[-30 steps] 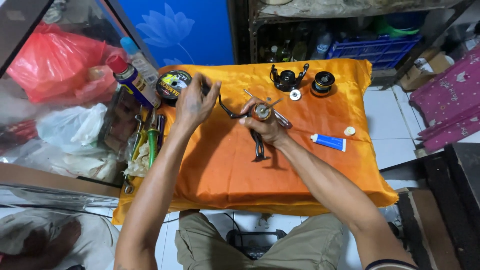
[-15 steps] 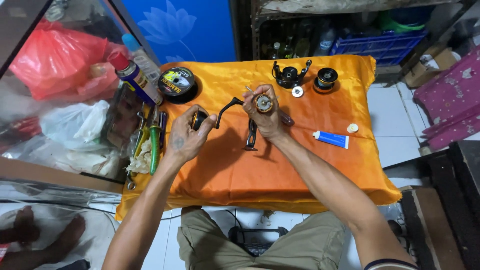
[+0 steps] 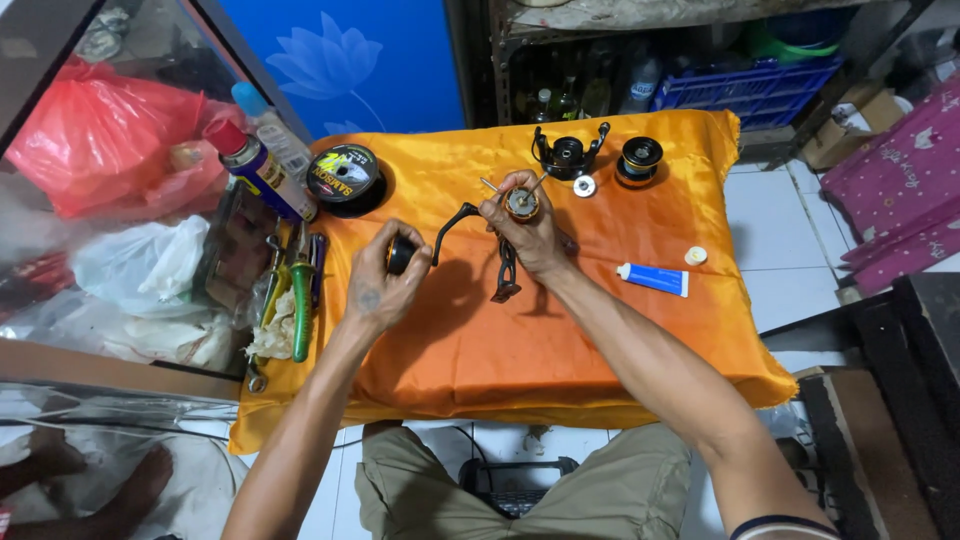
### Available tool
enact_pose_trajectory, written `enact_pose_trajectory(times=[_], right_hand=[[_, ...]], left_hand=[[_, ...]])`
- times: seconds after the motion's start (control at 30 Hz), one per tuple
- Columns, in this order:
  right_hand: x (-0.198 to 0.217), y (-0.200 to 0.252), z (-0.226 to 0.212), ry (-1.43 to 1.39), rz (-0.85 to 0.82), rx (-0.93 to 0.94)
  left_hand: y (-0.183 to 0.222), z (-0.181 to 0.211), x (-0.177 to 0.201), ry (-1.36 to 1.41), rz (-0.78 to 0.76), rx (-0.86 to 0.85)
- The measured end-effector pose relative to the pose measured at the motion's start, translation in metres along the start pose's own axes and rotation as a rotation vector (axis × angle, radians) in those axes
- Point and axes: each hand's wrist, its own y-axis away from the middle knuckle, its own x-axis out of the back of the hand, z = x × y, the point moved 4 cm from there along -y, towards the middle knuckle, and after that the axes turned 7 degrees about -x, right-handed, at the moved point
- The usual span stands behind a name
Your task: A person performs maintenance on a fishing reel by disassembling it with a screwdriver and inspecting the internal components.
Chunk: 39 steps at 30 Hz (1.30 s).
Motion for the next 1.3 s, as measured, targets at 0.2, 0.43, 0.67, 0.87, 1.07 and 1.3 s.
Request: enact_pose_trajectory(times=[0.2, 0.43, 0.67, 0.87, 1.07, 1.3], right_hand=[[-0.012, 0.005, -0.013, -0.043, -0.039, -0.070], [-0.011, 0.002, -0.002, -0.061, -0.074, 0.043], [-0.004, 0.000, 0.005, 0.155, -0.067, 0.121], [0.002, -0.004, 0.010, 0.335, -0.052, 0.069], [-0.013, 0.009, -0.019, 0.433, -0.019, -0.050], [-0.024, 0.014, -0.026, 0.464, -0.032, -0.074]], left_hand=[[0.014, -0.023, 0.001, 0.034, -0.011, 0.041], [0.010, -0.010, -0.001, 0.094, 0.003, 0.137], [0.015, -0.014, -0.004, 0.136, -0.004, 0.240], [0.017, -0.002, -0.004, 0.160, -0.014, 0.229], [0.029, -0.005, -0.009, 0.196, 0.016, 0.206], [0.032, -0.004, -0.007, 0.159, 0.147, 0.068]])
